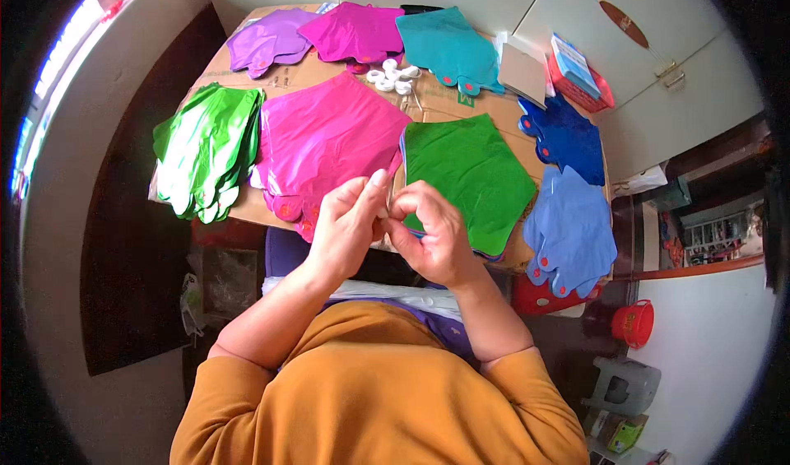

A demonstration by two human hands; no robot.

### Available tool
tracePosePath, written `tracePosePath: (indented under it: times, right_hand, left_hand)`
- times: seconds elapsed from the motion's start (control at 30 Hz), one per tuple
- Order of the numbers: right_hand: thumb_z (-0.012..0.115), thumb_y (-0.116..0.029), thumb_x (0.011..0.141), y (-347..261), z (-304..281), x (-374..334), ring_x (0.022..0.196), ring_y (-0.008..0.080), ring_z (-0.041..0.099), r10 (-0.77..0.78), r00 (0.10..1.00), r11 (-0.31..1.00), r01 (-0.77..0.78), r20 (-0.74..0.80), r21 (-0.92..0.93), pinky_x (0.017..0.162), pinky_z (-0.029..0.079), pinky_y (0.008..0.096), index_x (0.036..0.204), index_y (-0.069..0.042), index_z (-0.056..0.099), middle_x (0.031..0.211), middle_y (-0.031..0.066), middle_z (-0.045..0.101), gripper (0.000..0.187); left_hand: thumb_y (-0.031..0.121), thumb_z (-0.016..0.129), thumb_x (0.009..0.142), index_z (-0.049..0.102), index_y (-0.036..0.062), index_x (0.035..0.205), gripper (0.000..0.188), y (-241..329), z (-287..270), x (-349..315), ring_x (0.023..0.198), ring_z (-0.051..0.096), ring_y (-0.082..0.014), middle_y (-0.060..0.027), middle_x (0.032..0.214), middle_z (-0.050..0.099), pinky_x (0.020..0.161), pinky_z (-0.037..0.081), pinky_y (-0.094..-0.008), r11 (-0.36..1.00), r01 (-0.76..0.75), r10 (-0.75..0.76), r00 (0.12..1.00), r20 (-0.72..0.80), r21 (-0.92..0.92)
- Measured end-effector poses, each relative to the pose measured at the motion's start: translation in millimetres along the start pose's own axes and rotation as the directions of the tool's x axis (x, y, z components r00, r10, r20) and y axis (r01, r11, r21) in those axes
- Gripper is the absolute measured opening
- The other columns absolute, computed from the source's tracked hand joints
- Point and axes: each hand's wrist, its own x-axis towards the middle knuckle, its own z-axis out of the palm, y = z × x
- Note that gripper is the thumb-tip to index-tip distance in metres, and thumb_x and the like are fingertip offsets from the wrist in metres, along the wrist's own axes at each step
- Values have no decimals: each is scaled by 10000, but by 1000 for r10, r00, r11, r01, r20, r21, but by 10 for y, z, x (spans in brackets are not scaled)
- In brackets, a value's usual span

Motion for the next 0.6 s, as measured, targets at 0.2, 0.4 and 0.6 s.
tracePosePath:
  times: [0.2,0.4,0.6]
  right_hand:
    - [631,-34,767,-24,-178,226,688,240,547,-269,949,954,286,165,-88,634,451,341,819,-39,540,755,90,541,105]
    - [608,-162,855,1544,-803,1306,586,78,507,488,873,873,-488,2,-4,524,402,240,803,-10,613,669,3,567,161]
    - [655,-264,775,2686,-690,1551,576,212,608,688,722,610,-634,-80,-475,553,481,330,669,-12,665,578,110,611,274]
  left_hand:
    - [228,514,926,578,47,947,193,228,-218,82,560,456,-84,-14,826,584,523,380,-222,887,23,-84,990,-113,-461]
    - [131,525,899,569,12,974,148,292,-337,-26,601,509,-93,-43,892,588,556,420,-230,952,-46,44,999,-13,-302]
    - [271,583,907,629,46,923,230,225,-638,-373,651,484,-41,44,713,551,575,404,-209,869,246,-369,899,234,429]
